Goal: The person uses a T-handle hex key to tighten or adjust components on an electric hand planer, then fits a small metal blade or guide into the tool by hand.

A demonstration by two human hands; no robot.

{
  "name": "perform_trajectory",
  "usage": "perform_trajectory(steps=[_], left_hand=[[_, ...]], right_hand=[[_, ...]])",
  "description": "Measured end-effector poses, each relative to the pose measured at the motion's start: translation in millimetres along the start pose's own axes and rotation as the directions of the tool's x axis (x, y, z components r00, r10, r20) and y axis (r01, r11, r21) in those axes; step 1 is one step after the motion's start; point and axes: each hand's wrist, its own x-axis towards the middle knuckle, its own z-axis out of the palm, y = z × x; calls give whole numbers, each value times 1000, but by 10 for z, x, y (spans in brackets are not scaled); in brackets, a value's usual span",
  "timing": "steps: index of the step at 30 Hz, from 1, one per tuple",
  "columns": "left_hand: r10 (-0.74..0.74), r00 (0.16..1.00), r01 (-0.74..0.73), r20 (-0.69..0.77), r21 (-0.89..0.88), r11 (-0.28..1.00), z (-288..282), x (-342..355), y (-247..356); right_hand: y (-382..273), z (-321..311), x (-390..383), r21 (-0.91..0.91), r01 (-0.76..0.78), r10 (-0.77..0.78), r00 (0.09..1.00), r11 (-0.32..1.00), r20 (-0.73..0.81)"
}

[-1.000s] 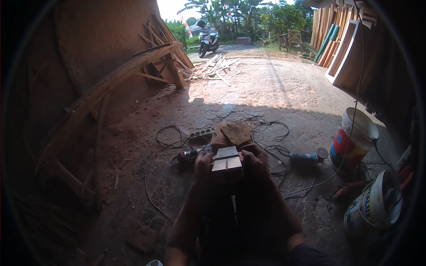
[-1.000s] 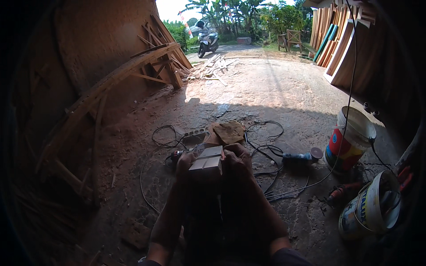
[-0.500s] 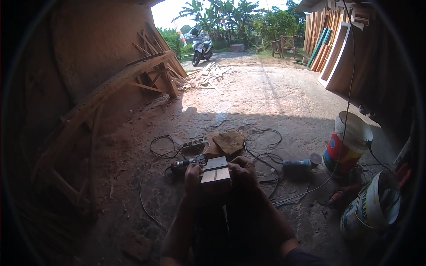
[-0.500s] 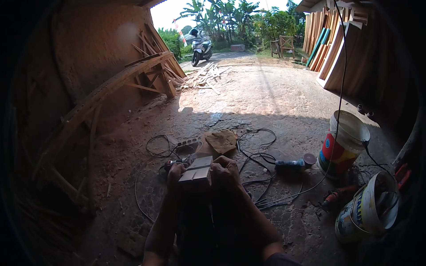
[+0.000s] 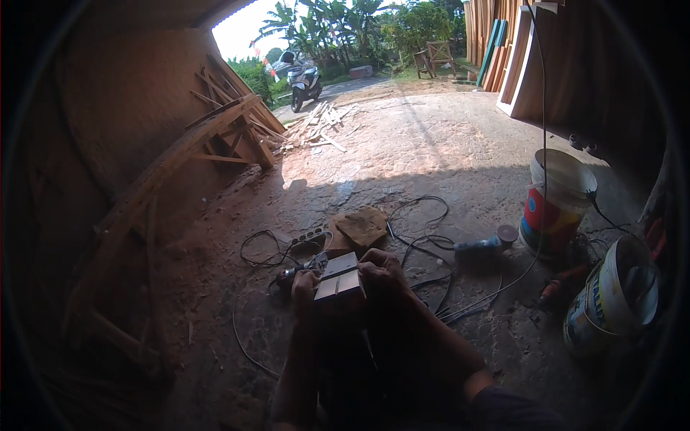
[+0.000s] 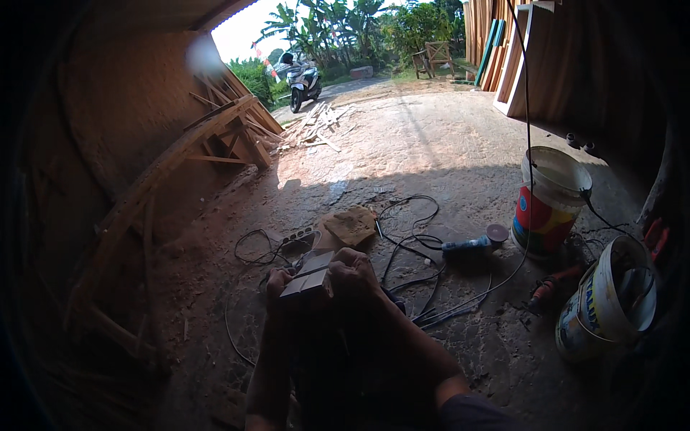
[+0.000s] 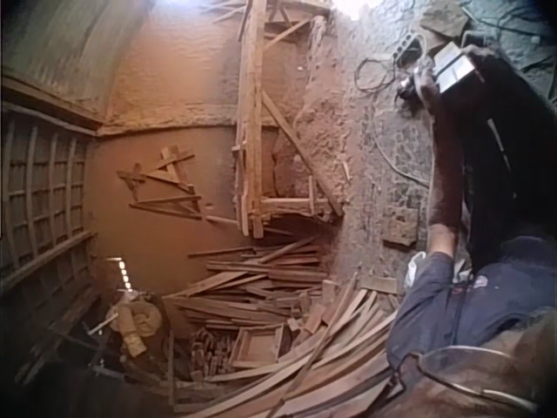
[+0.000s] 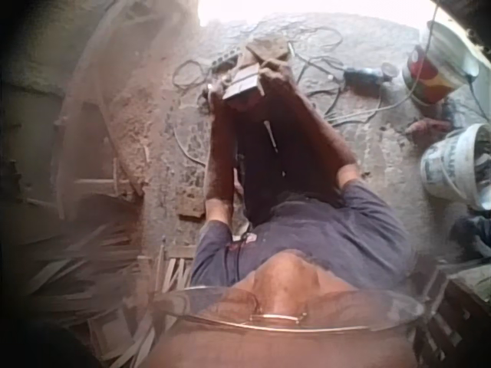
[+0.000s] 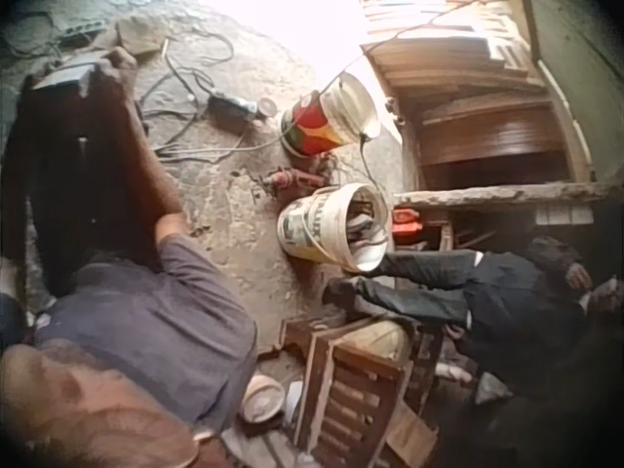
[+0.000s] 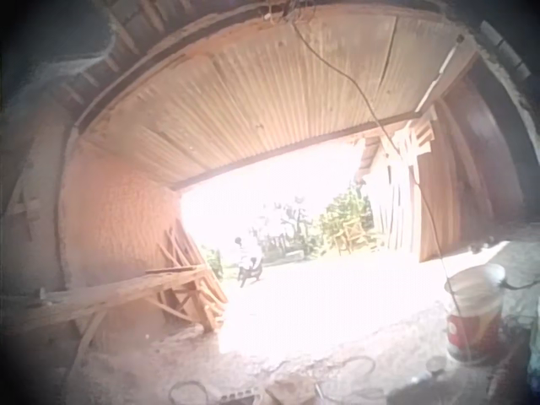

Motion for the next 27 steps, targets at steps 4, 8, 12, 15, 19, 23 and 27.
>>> perform_trajectory(steps=[4, 8, 12, 15, 19, 23, 27], left_hand=[[72, 997, -75, 32, 121, 990, 123, 103, 234], [-230, 973, 230, 19, -98, 968, 103, 67, -106], [-65, 997, 65, 32, -6, 998, 58, 62, 100], [-140, 990, 141, 24, -83, 986, 12, 41, 266], [-329, 943, 331, 46, -186, 925, 0, 85, 444], [-312, 948, 315, 54, -257, 913, 29, 87, 365], [-333, 935, 354, 121, -334, 873, 21, 126, 320]], right_hand=[[-91, -102, 4, -12, 40, -40, 998, 999, -44], [4, 2, 12, 12, 36, -36, 999, 999, -13], [-14, -5, 2, 49, 44, -43, 999, 998, -25], [-29, 15, -12, 9, 7, -7, 999, 1000, -39], [-52, 22, -24, -10, 8, -9, 999, 1000, -47], [35, -55, 20, -41, 11, -13, 999, 999, -51], [102, -100, 64, -90, 25, -29, 999, 996, -45]])
